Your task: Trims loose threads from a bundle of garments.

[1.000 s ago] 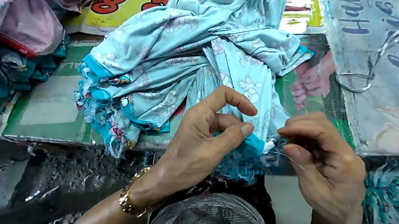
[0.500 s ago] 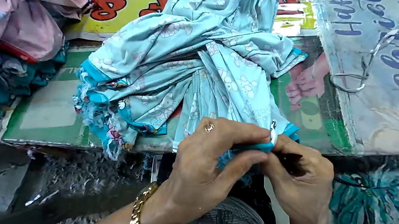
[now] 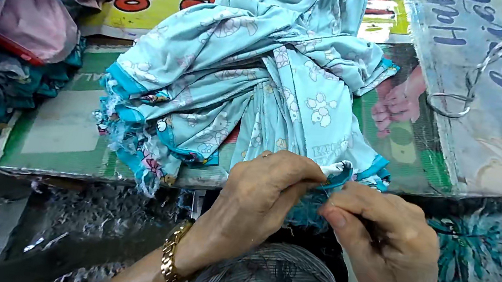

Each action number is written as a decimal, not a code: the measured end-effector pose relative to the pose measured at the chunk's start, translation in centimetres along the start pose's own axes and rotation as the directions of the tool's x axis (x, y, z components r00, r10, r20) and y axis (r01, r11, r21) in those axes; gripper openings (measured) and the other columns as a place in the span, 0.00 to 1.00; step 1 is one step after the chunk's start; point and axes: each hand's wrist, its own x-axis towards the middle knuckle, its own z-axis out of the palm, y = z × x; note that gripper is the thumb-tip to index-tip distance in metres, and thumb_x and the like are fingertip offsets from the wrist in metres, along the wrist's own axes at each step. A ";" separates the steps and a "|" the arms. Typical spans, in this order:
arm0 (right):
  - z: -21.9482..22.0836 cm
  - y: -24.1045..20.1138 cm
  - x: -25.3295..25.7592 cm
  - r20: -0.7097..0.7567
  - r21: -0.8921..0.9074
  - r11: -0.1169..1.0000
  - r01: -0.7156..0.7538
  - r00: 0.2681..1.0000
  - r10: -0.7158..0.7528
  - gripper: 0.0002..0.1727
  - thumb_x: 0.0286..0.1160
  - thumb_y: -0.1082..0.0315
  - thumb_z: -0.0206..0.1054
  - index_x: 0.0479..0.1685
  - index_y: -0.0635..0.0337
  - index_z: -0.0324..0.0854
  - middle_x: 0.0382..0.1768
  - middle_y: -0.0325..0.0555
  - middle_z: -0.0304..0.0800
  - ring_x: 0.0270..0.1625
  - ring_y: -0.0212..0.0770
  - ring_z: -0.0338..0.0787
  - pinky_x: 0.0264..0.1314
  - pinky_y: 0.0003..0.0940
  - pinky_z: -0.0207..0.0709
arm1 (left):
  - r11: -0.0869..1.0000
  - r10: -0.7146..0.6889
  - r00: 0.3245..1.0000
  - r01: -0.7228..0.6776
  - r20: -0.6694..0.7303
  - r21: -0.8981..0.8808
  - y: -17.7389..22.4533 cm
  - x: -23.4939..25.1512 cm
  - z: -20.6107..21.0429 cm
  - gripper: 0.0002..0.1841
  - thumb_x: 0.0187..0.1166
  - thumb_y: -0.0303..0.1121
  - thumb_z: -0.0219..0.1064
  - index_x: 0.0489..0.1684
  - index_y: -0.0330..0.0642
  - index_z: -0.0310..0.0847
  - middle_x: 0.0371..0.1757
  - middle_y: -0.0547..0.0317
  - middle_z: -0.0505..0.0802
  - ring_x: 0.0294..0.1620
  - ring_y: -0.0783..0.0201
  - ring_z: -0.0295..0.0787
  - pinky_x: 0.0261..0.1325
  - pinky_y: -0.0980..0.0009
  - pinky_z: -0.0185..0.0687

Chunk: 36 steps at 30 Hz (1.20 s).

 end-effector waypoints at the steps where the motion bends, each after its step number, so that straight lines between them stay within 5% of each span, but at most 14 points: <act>1: 0.0 -0.3 -0.1 0.001 -0.098 0.995 0.006 1.000 -0.006 0.14 0.85 0.60 0.64 0.41 0.63 0.84 0.27 0.38 0.86 0.29 0.16 0.80 0.31 0.08 0.70 | 1.000 -0.023 1.000 0.023 -0.012 -0.009 -0.1 -0.1 -0.2 0.06 0.84 0.27 0.66 0.44 0.36 0.88 0.43 0.62 0.95 0.45 0.77 0.91 0.50 0.80 0.87; 4: -0.3 -0.7 -0.4 0.014 -0.391 0.919 -0.043 0.999 0.053 0.23 0.80 0.47 0.63 0.56 0.58 0.78 0.31 0.38 0.87 0.31 0.22 0.81 0.30 0.17 0.71 | 0.988 -0.096 0.995 0.091 -0.039 -0.123 -0.2 0.1 -0.6 0.05 0.83 0.25 0.66 0.44 0.36 0.87 0.40 0.64 0.94 0.40 0.78 0.91 0.46 0.81 0.89; 6: -0.6 -0.6 -0.1 -0.012 -0.453 0.889 -0.069 0.997 0.071 0.20 0.81 0.50 0.64 0.57 0.57 0.76 0.34 0.39 0.88 0.34 0.23 0.83 0.34 0.17 0.72 | 0.978 -0.116 0.991 0.102 -0.066 -0.182 -0.3 0.3 -0.8 0.04 0.82 0.24 0.67 0.44 0.35 0.87 0.40 0.64 0.94 0.39 0.78 0.90 0.44 0.81 0.88; 13: -0.9 -0.1 1.3 0.034 -0.464 0.886 -0.006 0.999 0.024 0.14 0.83 0.54 0.67 0.51 0.54 0.88 0.37 0.36 0.88 0.35 0.25 0.83 0.34 0.21 0.71 | 0.991 -0.033 0.995 0.020 -0.093 -0.131 0.0 0.8 -0.8 0.03 0.81 0.23 0.68 0.43 0.34 0.88 0.38 0.63 0.94 0.39 0.79 0.90 0.45 0.83 0.87; 24: -0.6 0.7 1.5 0.035 -0.397 0.917 0.027 0.999 -0.014 0.10 0.84 0.58 0.67 0.44 0.53 0.88 0.36 0.34 0.90 0.35 0.23 0.84 0.35 0.20 0.69 | 0.998 0.000 0.997 -0.005 -0.077 -0.059 0.2 1.2 -0.6 0.03 0.81 0.23 0.68 0.42 0.33 0.87 0.38 0.62 0.94 0.39 0.78 0.90 0.44 0.83 0.87; 26: -1.1 0.5 0.8 0.155 -0.380 0.922 0.078 0.988 -0.020 0.12 0.86 0.57 0.65 0.44 0.53 0.89 0.35 0.37 0.92 0.35 0.28 0.88 0.34 0.25 0.77 | 0.988 0.032 0.999 -0.036 0.024 0.151 0.6 0.8 -2.0 0.05 0.84 0.28 0.67 0.42 0.41 0.89 0.50 0.62 0.96 0.57 0.71 0.92 0.66 0.69 0.88; 27: -1.7 0.2 0.3 0.283 -0.329 0.935 0.131 0.958 -0.035 0.13 0.86 0.56 0.64 0.43 0.53 0.89 0.34 0.39 0.92 0.34 0.33 0.90 0.32 0.30 0.80 | 0.959 0.035 0.991 -0.069 0.128 0.275 0.8 0.4 -3.6 0.07 0.86 0.32 0.64 0.43 0.46 0.89 0.62 0.63 0.93 0.72 0.65 0.86 0.83 0.54 0.75; 29: -3.2 -0.2 -0.5 0.558 -0.062 0.980 0.188 0.821 -0.122 0.12 0.87 0.56 0.62 0.44 0.52 0.86 0.32 0.41 0.88 0.30 0.38 0.87 0.26 0.33 0.78 | 0.938 0.051 0.965 -0.135 0.258 0.318 0.6 -0.9 -8.0 0.10 0.88 0.39 0.63 0.48 0.55 0.93 0.72 0.64 0.90 0.82 0.57 0.77 0.91 0.35 0.51; 31: -4.3 -0.1 -0.4 0.626 0.230 0.969 0.086 0.750 -0.215 0.10 0.85 0.60 0.65 0.47 0.56 0.86 0.33 0.44 0.89 0.32 0.38 0.88 0.30 0.30 0.78 | 0.985 0.072 0.972 -0.105 0.223 0.140 -0.4 -3.3 -11.8 0.13 0.88 0.45 0.62 0.53 0.56 0.93 0.64 0.67 0.94 0.74 0.60 0.86 0.89 0.42 0.63; 32: -4.8 0.1 -0.2 0.573 0.299 0.954 0.033 0.793 -0.207 0.11 0.83 0.60 0.67 0.50 0.58 0.86 0.35 0.44 0.89 0.35 0.34 0.88 0.35 0.25 0.80 | 0.995 0.079 0.986 -0.087 0.144 0.052 -0.6 -3.8 -12.1 0.13 0.86 0.46 0.64 0.50 0.53 0.93 0.59 0.65 0.96 0.68 0.58 0.90 0.83 0.45 0.74; 34: -5.2 1.0 0.3 0.407 0.260 0.965 -0.021 0.909 -0.090 0.18 0.82 0.53 0.69 0.58 0.56 0.83 0.36 0.36 0.83 0.35 0.20 0.79 0.37 0.10 0.72 | 0.997 0.037 0.999 -0.038 0.017 0.067 0.2 -2.3 -9.6 0.15 0.84 0.51 0.66 0.47 0.52 0.91 0.55 0.69 0.96 0.65 0.63 0.90 0.75 0.58 0.84; 36: -4.4 2.3 1.1 0.188 0.060 0.996 -0.070 0.980 0.057 0.21 0.81 0.49 0.70 0.63 0.52 0.84 0.35 0.29 0.78 0.31 0.12 0.71 0.31 0.06 0.64 | 0.979 -0.037 0.999 0.029 0.033 0.202 0.5 -0.7 -5.7 0.20 0.83 0.58 0.65 0.53 0.53 0.88 0.59 0.72 0.92 0.70 0.70 0.82 0.75 0.64 0.75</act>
